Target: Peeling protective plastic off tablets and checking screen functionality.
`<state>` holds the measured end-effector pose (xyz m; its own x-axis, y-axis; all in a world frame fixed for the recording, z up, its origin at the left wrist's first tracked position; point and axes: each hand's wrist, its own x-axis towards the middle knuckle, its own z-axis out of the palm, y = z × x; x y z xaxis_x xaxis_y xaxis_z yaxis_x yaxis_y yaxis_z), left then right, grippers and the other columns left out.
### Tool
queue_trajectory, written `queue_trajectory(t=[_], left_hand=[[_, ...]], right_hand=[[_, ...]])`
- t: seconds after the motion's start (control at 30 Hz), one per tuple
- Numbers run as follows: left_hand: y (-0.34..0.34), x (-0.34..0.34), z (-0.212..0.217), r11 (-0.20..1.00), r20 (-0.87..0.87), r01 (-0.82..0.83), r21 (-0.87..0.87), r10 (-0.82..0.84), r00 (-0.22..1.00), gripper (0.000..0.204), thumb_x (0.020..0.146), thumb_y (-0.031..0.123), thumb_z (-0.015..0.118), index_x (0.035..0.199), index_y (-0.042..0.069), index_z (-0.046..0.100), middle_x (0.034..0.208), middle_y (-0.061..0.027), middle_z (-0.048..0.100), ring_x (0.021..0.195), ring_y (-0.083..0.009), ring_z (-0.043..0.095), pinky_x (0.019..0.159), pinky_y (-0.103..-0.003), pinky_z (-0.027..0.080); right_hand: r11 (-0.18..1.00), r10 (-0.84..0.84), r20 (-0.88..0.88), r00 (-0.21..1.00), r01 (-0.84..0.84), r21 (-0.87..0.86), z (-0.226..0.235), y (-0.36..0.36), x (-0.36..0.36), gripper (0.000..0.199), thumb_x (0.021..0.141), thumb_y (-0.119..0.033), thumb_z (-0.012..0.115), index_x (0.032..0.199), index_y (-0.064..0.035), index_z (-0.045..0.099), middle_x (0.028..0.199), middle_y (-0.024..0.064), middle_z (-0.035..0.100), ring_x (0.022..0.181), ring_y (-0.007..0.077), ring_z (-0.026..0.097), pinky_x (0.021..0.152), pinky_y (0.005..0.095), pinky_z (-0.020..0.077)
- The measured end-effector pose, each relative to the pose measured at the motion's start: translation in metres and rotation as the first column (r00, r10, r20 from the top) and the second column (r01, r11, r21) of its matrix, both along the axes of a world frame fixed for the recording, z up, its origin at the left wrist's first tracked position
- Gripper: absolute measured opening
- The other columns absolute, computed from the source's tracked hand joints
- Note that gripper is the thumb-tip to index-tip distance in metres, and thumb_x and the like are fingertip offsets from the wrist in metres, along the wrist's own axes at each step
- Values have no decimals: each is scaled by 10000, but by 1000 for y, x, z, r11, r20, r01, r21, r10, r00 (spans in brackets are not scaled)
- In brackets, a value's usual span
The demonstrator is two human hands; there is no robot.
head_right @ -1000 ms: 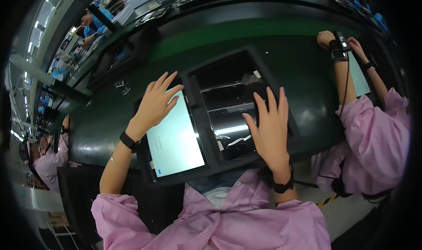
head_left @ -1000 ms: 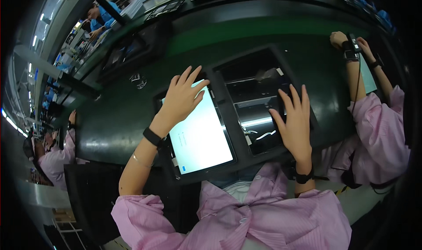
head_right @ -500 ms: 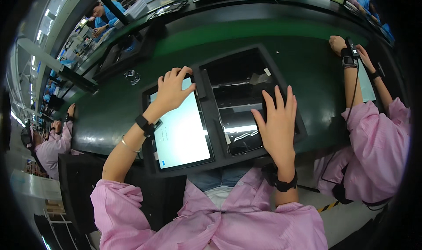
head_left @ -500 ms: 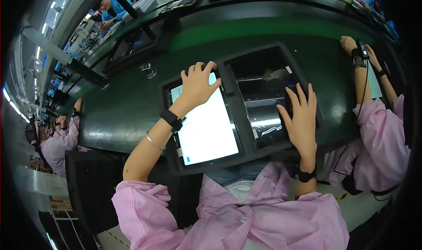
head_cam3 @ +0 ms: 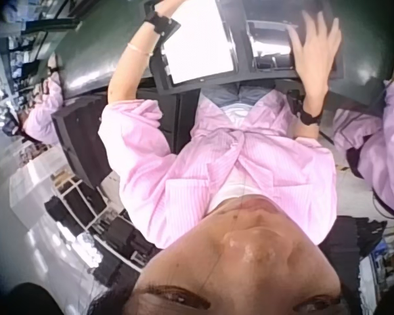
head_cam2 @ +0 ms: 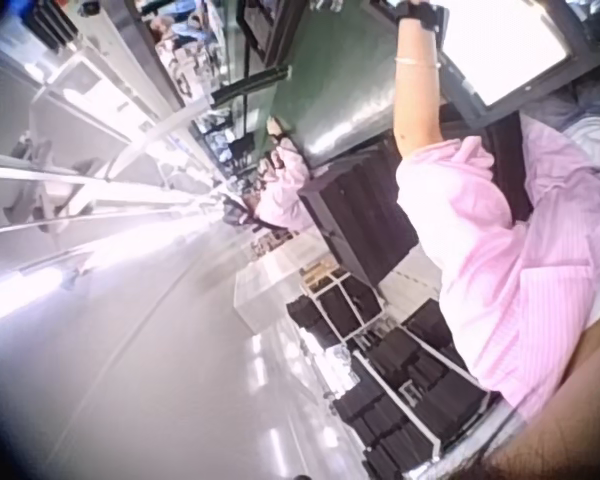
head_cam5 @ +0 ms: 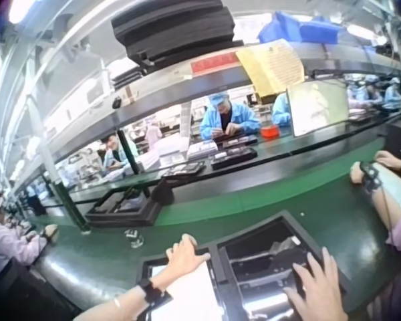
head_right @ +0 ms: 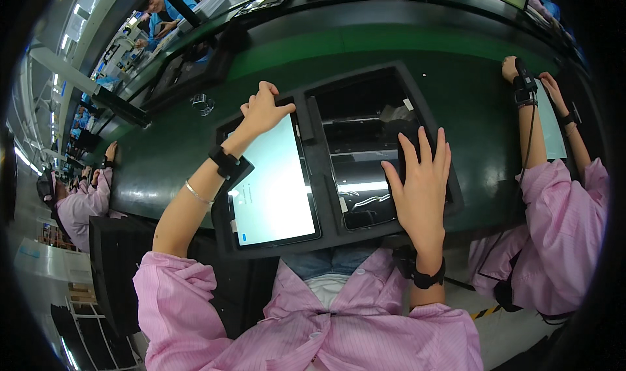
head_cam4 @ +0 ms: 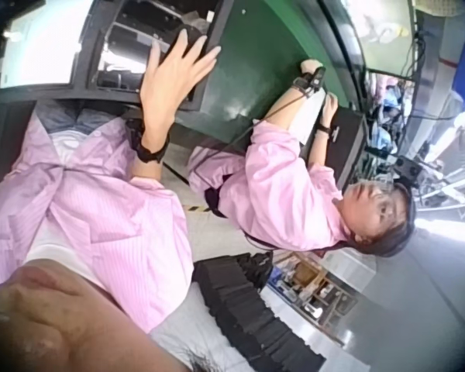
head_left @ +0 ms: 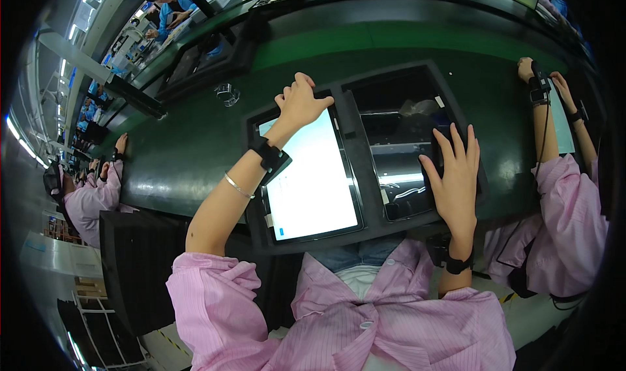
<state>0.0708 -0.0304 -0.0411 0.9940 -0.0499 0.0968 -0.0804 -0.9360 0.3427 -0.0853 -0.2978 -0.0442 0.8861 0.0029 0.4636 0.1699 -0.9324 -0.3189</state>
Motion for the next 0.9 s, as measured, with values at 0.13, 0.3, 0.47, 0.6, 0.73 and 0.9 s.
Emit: queue_trajectory(t=[0.13, 0.3, 0.47, 0.6, 0.73, 0.9], left_hand=[[2, 4, -7, 1000, -23, -23, 19, 23, 999, 520, 696, 369, 669, 1020, 72, 391, 943, -127, 523, 947, -258, 451, 831, -403, 251], [4, 6, -5, 999, -66, -26, 23, 28, 997, 542, 690, 376, 663, 1029, 48, 395, 970, -150, 520, 962, -263, 434, 822, -405, 247], [5, 7, -7, 1000, -67, -16, 27, 18, 998, 540, 695, 384, 651, 1044, 50, 408, 971, -144, 521, 966, -260, 439, 828, -406, 247], [3, 8, -6, 999, -89, -14, 43, 18, 996, 555, 694, 400, 647, 1061, 44, 433, 997, -146, 528, 989, -272, 444, 851, -411, 248], [4, 9, -8, 999, -71, -37, 32, 39, 997, 599, 680, 423, 657, 1084, 37, 442, 1038, -149, 537, 1036, -293, 446, 893, -431, 241], [6, 14, -9, 999, -80, -28, 19, 30, 996, 624, 672, 436, 661, 1095, 33, 442, 1062, -153, 536, 1062, -307, 441, 910, -447, 237]], right_hand=[[1000, 5, -1, 1000, -5, 3, -1, -2, 0, 433, 829, -251, 592, 1186, -21, 509, 1286, 222, 415, 1273, 417, 253, 1051, 502, 210], [1000, 6, -1, 1000, -6, 17, -4, -1, 1, 425, 827, -244, 595, 1183, -26, 513, 1283, 220, 418, 1265, 425, 259, 1048, 504, 214], [1000, -1, 4, 1000, 1, 11, -3, -1, -1, 428, 823, -242, 600, 1183, -31, 511, 1283, 217, 420, 1271, 417, 258, 1053, 502, 208], [1000, -3, 0, 1000, 3, 19, -3, -2, -1, 425, 822, -242, 602, 1181, -33, 512, 1280, 216, 424, 1271, 413, 263, 1054, 501, 209], [1000, -4, 15, 1000, 3, 16, -4, -1, 1, 413, 821, -238, 603, 1168, -31, 520, 1277, 211, 429, 1268, 409, 274, 1052, 497, 218], [998, -11, 15, 1000, 10, 56, -4, 0, 3, 395, 820, -236, 605, 1150, -32, 533, 1271, 199, 439, 1269, 397, 281, 1052, 490, 224]])
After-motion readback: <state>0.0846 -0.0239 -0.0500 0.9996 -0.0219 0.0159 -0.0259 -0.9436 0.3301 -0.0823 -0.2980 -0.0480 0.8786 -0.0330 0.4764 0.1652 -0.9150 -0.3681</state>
